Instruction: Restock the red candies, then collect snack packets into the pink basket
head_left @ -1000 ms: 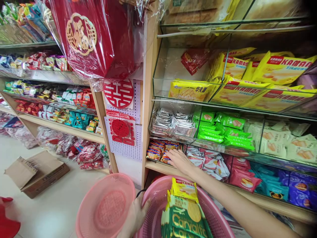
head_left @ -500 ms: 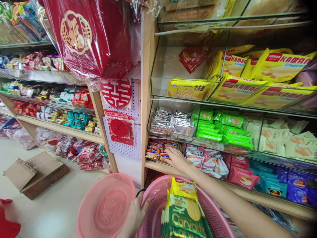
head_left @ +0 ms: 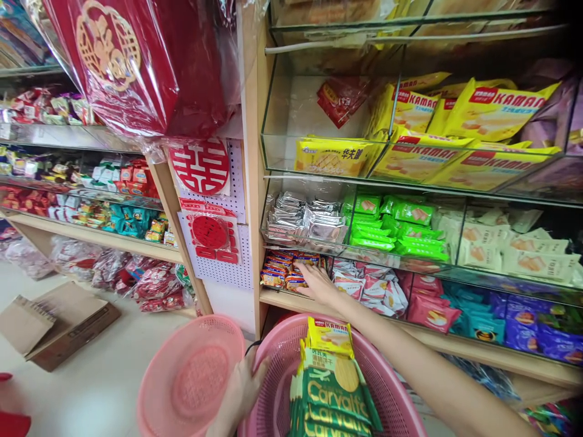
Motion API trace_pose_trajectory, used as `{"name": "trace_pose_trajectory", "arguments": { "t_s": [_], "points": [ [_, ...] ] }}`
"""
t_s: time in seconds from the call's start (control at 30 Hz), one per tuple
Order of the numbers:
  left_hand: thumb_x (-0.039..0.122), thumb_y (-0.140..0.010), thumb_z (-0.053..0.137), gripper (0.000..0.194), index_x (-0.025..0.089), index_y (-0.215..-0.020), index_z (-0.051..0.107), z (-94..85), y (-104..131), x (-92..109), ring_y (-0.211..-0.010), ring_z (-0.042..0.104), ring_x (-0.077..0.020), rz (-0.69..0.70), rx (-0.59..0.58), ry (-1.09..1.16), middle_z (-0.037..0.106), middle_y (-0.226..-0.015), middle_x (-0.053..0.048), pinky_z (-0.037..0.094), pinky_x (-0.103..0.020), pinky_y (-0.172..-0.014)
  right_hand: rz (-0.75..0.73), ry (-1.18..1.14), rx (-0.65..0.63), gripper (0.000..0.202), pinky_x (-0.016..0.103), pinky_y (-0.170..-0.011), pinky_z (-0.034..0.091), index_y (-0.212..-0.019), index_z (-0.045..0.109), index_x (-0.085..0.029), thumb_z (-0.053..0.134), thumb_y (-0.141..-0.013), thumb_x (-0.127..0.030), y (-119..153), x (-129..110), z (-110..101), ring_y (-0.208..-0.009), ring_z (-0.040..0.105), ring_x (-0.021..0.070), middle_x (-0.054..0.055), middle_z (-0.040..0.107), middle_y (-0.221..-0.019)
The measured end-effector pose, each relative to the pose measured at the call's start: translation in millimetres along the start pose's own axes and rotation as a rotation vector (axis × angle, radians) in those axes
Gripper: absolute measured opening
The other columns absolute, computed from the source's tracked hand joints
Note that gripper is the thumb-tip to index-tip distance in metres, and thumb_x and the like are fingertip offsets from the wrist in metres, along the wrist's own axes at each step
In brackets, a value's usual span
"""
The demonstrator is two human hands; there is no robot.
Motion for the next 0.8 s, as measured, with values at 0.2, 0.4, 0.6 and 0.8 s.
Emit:
{"name": "trace_pose_trajectory", "arguments": {
  "t_s": [0.2,0.4,0.6,0.8],
  "points": [
    [0.047,-0.084,0.041,0.043,0.018,-0.108,0.061,0.2,1,3,-0.102,0.063,-0.0270,0.019,-0.004,-0.015,0.069,-0.106,-0.013,0.047,-0.034,-0.086,-0.076,-0.023,0.032,0.061,0.043,-0.095,0.039,-0.135,0.035,-0.014,0.060,-0.080,-0.021,9,-7,-3,-0.113,0.051,0.0270,0.016,0.054,-0.124],
    [0.045,-0.085,0.038,0.044,0.016,-0.112,0.059,1.5,2,4,-0.103,0.063,-0.0271,0.028,-0.025,-0.013,0.068,-0.108,-0.014,0.046,-0.035,-0.087,-0.089,-0.106,0.102,0.054,0.042,-0.095,0.042,-0.131,0.041,-0.019,0.059,-0.081,-0.021,20,-6,-12,-0.108,0.054,0.0253,0.012,0.054,-0.119],
    [0.043,-0.086,0.039,0.043,0.015,-0.114,0.058,0.6,1,0,-0.103,0.063,-0.0272,0.002,-0.014,-0.052,0.069,-0.106,-0.014,0.046,-0.036,-0.087,0.041,-0.460,0.312,0.050,0.038,-0.095,0.043,-0.129,0.044,-0.025,0.059,-0.081,-0.030,47,-3,-36,-0.109,0.054,0.0223,0.008,0.054,-0.119],
    [0.038,-0.088,0.037,0.044,0.015,-0.123,0.052,3.5,-1,0,-0.104,0.063,-0.0270,0.030,-0.031,-0.147,0.067,-0.113,-0.015,0.047,-0.039,-0.089,0.564,-1.816,0.307,0.031,0.028,-0.071,0.051,-0.096,0.065,-0.022,0.072,-0.071,-0.038,109,-13,12,-0.068,0.060,0.0120,0.000,0.068,-0.086]
  ]
}}
Point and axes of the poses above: each hand's wrist, its own y-axis away from the middle knuckle, its own z-axis out of the palm, x = y × z, the point moved 10 cm from there along -y, towards the middle knuckle
